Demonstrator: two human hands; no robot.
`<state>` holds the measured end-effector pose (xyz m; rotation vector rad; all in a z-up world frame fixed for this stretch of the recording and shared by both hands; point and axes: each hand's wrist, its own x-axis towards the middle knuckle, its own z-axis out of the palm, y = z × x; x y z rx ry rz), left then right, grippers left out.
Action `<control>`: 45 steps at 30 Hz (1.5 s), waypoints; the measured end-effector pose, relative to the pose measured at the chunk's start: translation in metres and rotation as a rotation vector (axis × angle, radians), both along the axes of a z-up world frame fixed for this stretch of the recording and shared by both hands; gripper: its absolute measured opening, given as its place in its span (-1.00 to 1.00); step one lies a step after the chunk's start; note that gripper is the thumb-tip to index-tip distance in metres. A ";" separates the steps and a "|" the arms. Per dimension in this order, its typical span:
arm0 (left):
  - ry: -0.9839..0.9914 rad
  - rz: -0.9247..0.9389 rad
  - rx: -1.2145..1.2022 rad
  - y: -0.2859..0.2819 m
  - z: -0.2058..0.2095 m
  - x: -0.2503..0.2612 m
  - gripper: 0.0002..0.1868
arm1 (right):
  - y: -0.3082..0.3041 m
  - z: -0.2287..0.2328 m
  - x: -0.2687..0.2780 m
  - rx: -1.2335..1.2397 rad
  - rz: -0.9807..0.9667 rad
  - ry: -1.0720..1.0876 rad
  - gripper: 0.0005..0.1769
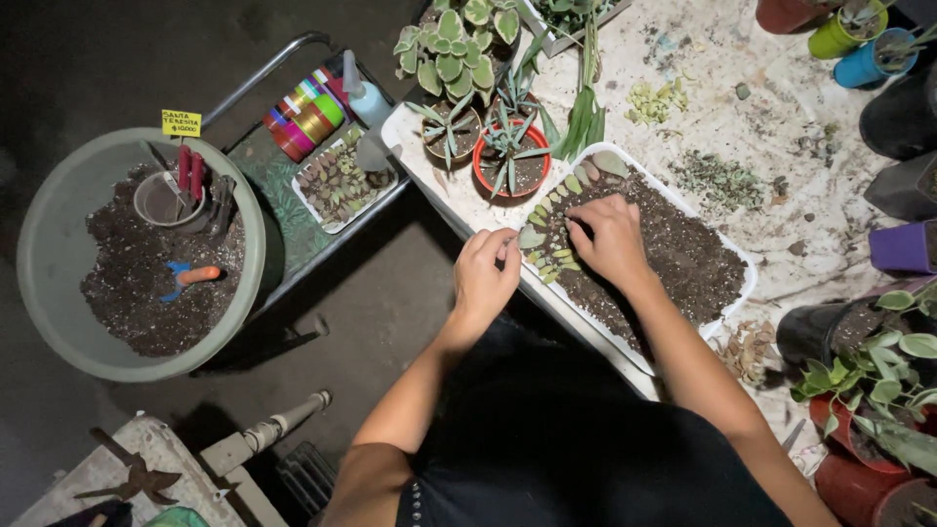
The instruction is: Planting succulent leaves into a tray of soil for propagation
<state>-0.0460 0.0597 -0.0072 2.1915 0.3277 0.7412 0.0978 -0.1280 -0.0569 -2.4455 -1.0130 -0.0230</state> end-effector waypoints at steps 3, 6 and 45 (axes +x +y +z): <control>0.006 0.008 0.013 0.002 -0.004 -0.001 -0.89 | 0.000 0.007 0.001 -0.052 0.021 0.021 -0.82; 0.005 0.009 0.019 0.003 -0.007 0.000 -0.89 | 0.001 0.014 0.003 -0.099 0.040 0.017 -0.80; 0.001 0.014 0.025 0.003 -0.007 -0.003 -0.88 | -0.013 -0.006 0.023 -0.011 0.047 0.106 -0.78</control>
